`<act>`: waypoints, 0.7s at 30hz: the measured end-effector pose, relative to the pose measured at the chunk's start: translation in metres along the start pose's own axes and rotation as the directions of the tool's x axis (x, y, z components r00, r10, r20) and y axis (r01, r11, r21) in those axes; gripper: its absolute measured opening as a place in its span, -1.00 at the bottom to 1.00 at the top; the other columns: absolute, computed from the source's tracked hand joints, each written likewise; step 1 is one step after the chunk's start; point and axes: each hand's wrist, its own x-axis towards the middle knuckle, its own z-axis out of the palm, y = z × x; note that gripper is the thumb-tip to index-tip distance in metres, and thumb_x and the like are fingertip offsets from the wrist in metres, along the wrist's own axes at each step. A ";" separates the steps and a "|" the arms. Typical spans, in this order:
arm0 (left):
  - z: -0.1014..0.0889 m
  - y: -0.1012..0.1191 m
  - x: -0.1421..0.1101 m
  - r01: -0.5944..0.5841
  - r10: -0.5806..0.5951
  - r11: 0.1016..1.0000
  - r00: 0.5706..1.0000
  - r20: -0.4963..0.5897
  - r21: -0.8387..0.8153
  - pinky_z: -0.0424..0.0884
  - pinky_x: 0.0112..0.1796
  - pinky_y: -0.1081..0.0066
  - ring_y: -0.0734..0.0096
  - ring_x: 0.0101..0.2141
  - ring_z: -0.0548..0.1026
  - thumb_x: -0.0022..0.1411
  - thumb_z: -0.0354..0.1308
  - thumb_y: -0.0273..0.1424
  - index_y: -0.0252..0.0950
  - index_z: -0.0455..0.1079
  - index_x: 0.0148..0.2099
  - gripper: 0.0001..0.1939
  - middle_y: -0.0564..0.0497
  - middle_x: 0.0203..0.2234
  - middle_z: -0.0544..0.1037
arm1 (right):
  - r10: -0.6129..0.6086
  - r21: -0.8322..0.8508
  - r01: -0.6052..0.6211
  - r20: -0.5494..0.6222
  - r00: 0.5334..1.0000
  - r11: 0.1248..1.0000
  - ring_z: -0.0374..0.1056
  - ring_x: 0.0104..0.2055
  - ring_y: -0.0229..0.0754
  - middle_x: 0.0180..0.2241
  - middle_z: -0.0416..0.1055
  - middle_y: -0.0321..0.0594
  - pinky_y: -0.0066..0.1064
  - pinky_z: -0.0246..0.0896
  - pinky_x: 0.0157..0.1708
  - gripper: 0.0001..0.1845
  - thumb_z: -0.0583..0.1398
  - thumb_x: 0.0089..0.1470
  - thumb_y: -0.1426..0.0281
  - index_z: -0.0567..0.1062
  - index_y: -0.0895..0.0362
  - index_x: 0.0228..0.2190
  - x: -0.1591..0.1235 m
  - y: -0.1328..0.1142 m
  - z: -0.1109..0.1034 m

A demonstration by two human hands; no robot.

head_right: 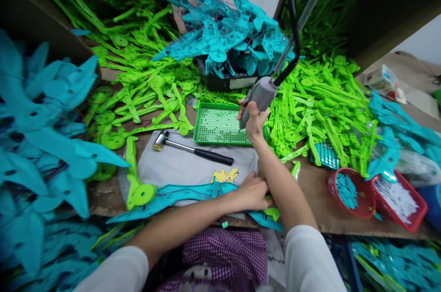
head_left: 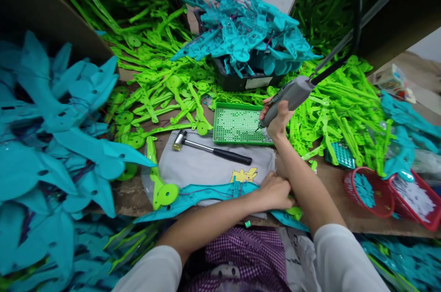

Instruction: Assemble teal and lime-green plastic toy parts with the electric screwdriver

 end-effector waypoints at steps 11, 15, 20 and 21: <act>0.001 -0.001 0.000 -0.003 0.003 1.000 1.000 -0.005 -0.023 0.30 -0.05 0.14 0.00 -0.08 0.48 0.12 0.13 -0.21 -0.37 0.44 -0.03 -0.57 -0.22 -0.12 0.55 | 0.010 -0.032 -0.009 0.015 1.000 0.999 0.19 -0.74 -0.37 -0.71 0.21 -0.42 -0.50 0.04 -0.75 -0.42 0.08 -0.09 -0.19 0.40 0.10 -0.53 0.000 0.002 -0.001; 0.001 -0.001 0.000 -0.005 0.005 1.000 1.000 -0.002 -0.019 0.30 -0.05 0.15 0.01 -0.07 0.47 0.12 0.13 -0.22 -0.36 0.43 -0.01 -0.56 -0.21 -0.11 0.55 | 0.032 -0.040 -0.031 0.024 0.999 0.999 0.20 -0.73 -0.36 -0.71 0.21 -0.42 -0.49 0.06 -0.75 -0.39 0.08 -0.12 -0.21 0.41 0.11 -0.53 -0.001 0.001 0.000; -0.002 0.000 0.000 0.007 -0.007 1.000 1.000 0.025 -0.019 0.30 -0.04 0.16 0.02 -0.07 0.47 0.11 0.13 -0.23 -0.36 0.43 -0.03 -0.58 -0.20 -0.13 0.56 | 0.037 -0.041 -0.036 0.019 0.999 0.999 0.19 -0.73 -0.36 -0.71 0.24 -0.41 -0.48 0.06 -0.74 -0.41 0.10 -0.11 -0.19 0.43 0.12 -0.51 -0.002 0.000 -0.001; -0.002 0.000 0.000 0.009 -0.008 1.000 0.999 0.032 -0.018 0.30 -0.04 0.16 0.02 -0.08 0.48 0.11 0.13 -0.23 -0.36 0.43 -0.04 -0.59 -0.20 -0.13 0.56 | 0.033 -0.035 -0.033 0.020 0.999 0.999 0.19 -0.73 -0.36 -0.71 0.24 -0.41 -0.48 0.05 -0.74 -0.41 0.10 -0.11 -0.18 0.43 0.11 -0.51 -0.002 0.000 -0.001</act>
